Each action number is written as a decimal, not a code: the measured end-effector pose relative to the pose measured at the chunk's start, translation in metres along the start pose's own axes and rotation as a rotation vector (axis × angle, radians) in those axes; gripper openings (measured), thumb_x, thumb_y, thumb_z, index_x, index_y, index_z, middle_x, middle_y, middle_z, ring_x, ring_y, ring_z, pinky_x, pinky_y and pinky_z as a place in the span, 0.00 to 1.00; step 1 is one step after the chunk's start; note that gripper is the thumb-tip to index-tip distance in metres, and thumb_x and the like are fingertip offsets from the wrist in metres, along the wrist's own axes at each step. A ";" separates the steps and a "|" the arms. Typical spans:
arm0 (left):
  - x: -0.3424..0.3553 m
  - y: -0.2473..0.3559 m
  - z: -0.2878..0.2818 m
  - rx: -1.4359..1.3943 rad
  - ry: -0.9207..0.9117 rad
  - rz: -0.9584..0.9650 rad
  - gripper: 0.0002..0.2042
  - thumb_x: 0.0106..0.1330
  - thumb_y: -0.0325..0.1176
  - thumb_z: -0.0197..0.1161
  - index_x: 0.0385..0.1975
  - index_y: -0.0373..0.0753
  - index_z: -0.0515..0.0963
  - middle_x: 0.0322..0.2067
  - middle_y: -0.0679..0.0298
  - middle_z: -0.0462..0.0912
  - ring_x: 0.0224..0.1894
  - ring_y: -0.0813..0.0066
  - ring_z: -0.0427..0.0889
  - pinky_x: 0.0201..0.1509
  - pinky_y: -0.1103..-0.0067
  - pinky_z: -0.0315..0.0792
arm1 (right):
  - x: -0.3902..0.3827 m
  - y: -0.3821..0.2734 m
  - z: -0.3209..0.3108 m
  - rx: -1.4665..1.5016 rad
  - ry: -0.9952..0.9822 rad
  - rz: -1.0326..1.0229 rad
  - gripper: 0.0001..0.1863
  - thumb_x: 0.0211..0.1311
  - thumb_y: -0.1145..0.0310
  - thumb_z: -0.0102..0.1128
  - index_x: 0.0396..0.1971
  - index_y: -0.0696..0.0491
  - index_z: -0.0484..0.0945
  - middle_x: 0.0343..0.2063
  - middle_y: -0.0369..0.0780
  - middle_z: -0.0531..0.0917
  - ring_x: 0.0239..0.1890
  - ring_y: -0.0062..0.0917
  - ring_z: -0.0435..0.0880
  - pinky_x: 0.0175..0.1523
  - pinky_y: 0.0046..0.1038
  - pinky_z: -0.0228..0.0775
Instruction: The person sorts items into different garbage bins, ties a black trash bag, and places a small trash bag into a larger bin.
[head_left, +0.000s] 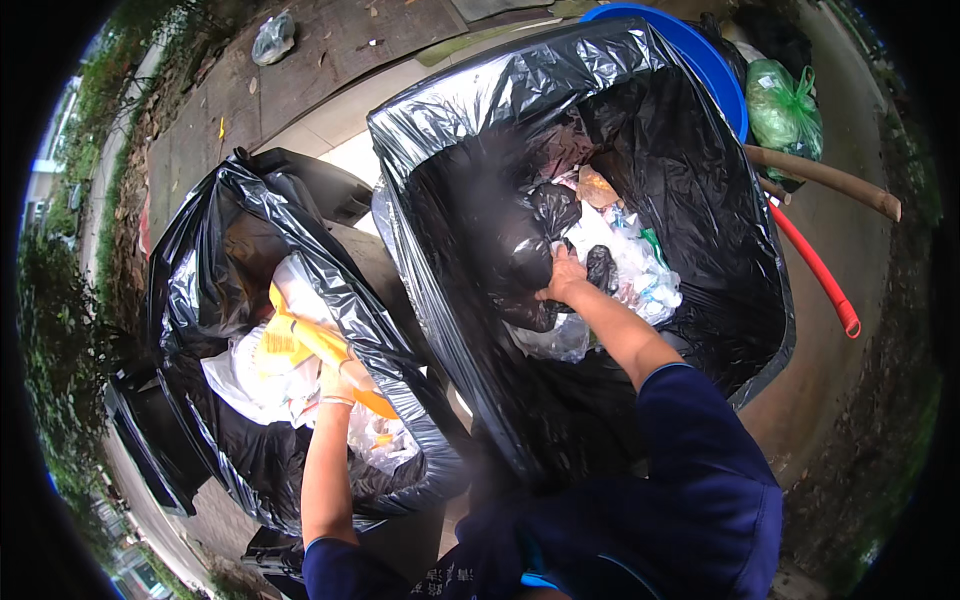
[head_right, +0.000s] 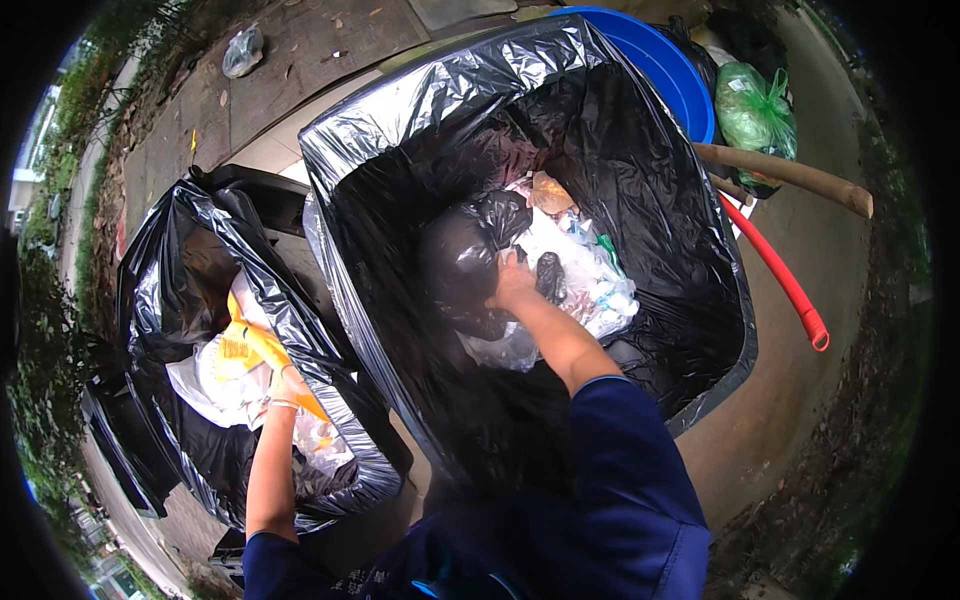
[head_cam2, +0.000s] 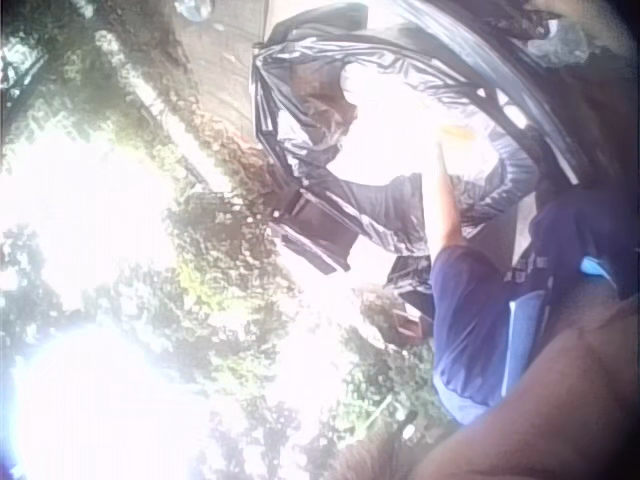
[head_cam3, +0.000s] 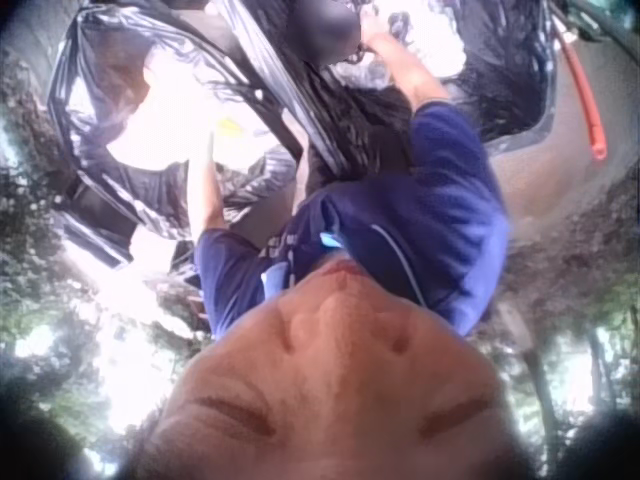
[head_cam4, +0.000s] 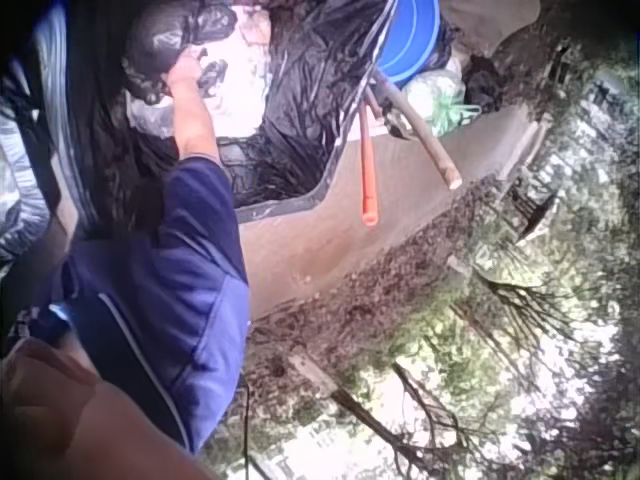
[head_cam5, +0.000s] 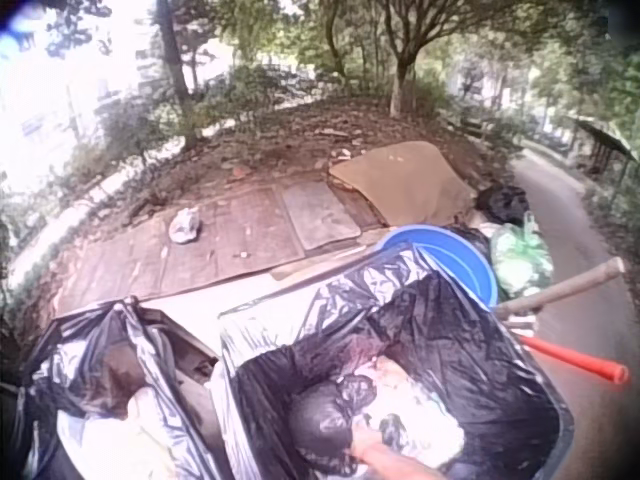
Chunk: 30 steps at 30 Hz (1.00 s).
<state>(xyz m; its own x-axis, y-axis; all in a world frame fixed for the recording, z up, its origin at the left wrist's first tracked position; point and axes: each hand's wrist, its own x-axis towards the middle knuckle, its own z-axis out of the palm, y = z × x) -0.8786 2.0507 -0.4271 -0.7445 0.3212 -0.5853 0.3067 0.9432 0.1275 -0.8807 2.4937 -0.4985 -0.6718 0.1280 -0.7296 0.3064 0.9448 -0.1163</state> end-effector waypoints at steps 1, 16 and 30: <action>0.002 0.000 -0.003 0.006 0.008 0.007 0.16 0.53 0.32 0.51 0.42 0.43 0.76 0.40 0.55 0.80 0.43 0.61 0.79 0.58 0.60 0.61 | 0.009 0.004 0.008 0.056 0.025 -0.014 0.55 0.38 0.49 0.70 0.63 0.55 0.47 0.60 0.47 0.59 0.57 0.42 0.67 0.57 0.38 0.64; 0.011 0.005 -0.012 0.151 0.084 0.107 0.15 0.52 0.32 0.51 0.40 0.42 0.76 0.41 0.55 0.80 0.43 0.62 0.79 0.58 0.65 0.63 | -0.128 0.042 -0.131 0.993 0.547 -0.689 0.16 0.59 0.81 0.50 0.48 0.63 0.69 0.41 0.36 0.78 0.43 0.17 0.73 0.50 0.17 0.64; -0.175 0.006 -0.111 -0.278 0.380 0.341 0.12 0.51 0.31 0.62 0.35 0.33 0.74 0.38 0.54 0.80 0.41 0.62 0.80 0.45 0.69 0.71 | -0.359 -0.178 -0.256 0.870 0.729 -1.437 0.13 0.56 0.78 0.53 0.43 0.59 0.73 0.33 0.30 0.78 0.36 0.10 0.73 0.45 0.17 0.67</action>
<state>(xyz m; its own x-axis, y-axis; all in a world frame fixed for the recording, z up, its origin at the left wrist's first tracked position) -0.8122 2.0095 -0.2345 -0.8075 0.5699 -0.1521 0.4375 0.7516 0.4936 -0.8664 2.3566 -0.0435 -0.7530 -0.2312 0.6160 -0.6420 0.0530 -0.7649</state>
